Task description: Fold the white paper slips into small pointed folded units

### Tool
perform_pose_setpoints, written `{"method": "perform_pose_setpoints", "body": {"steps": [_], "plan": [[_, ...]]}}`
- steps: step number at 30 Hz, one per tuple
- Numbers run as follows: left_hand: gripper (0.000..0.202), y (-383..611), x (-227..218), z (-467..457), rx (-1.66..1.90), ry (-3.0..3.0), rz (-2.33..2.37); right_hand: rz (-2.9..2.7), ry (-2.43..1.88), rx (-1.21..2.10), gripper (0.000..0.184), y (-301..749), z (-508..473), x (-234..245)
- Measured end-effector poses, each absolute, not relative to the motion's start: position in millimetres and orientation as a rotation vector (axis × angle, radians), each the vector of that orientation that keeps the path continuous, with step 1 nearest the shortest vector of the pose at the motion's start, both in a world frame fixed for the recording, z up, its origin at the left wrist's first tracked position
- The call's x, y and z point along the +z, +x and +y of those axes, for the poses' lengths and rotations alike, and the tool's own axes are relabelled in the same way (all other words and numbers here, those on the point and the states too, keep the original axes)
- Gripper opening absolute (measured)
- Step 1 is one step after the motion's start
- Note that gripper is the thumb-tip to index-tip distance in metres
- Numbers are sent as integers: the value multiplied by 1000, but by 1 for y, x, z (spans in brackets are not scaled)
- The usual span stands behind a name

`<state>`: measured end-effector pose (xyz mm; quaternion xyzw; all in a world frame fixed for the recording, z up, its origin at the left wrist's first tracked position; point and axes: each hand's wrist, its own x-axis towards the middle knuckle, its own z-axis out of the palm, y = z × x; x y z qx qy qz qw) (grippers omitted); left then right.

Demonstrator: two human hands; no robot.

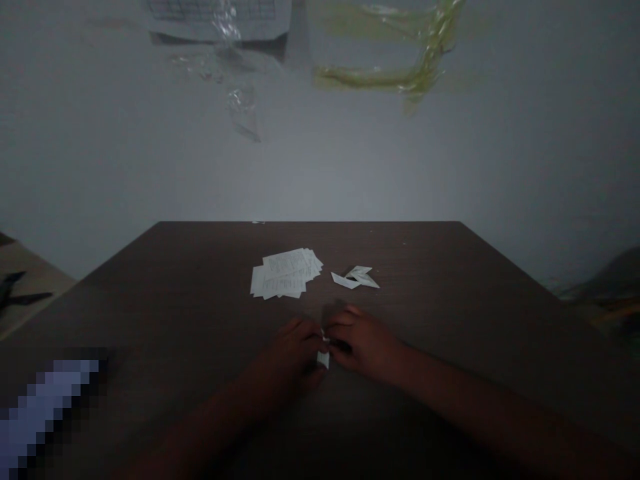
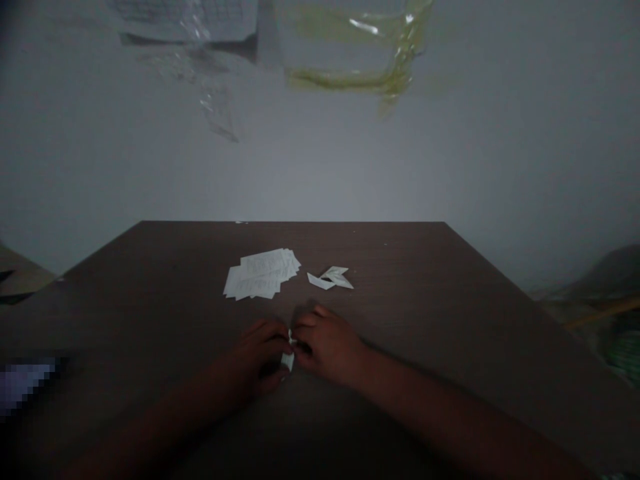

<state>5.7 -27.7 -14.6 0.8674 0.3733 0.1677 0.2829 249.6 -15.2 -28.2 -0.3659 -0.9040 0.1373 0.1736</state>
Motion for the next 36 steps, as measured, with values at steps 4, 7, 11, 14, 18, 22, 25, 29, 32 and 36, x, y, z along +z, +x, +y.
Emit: {"method": "perform_pose_setpoints", "body": {"steps": [4,7,11,14,18,22,25,29,32,36], "plan": [[38,5,-10,-30,445,2300,1026,-2578,-1062,414,12,249,-19,-22],[40,5,-6,-30,390,2333,1054,-2577,-1094,438,19,248,-22,-21],[45,4,-5,-29,394,2314,1064,-2552,-1104,455,29,246,-27,-22],[41,3,-6,-29,446,2278,1064,-2538,-1113,478,37,246,-29,-21],[45,-1,-7,-28,500,2194,1030,-2520,-1079,561,45,250,-27,-17],[52,-7,-4,-25,466,2150,1000,-2506,-1046,590,31,252,-24,-17],[43,-10,-5,-21,490,2106,951,-2516,-1115,535,21,251,-22,-20],[47,-12,-14,-16,477,2122,951,-2566,-1142,486,32,249,-24,-22],[49,-10,-14,-16,429,2164,956,-2579,-1139,498,42,249,-29,-19],[42,-5,-2,-21,352,2324,946,-2594,-1145,529,62,250,-34,-15]]}}
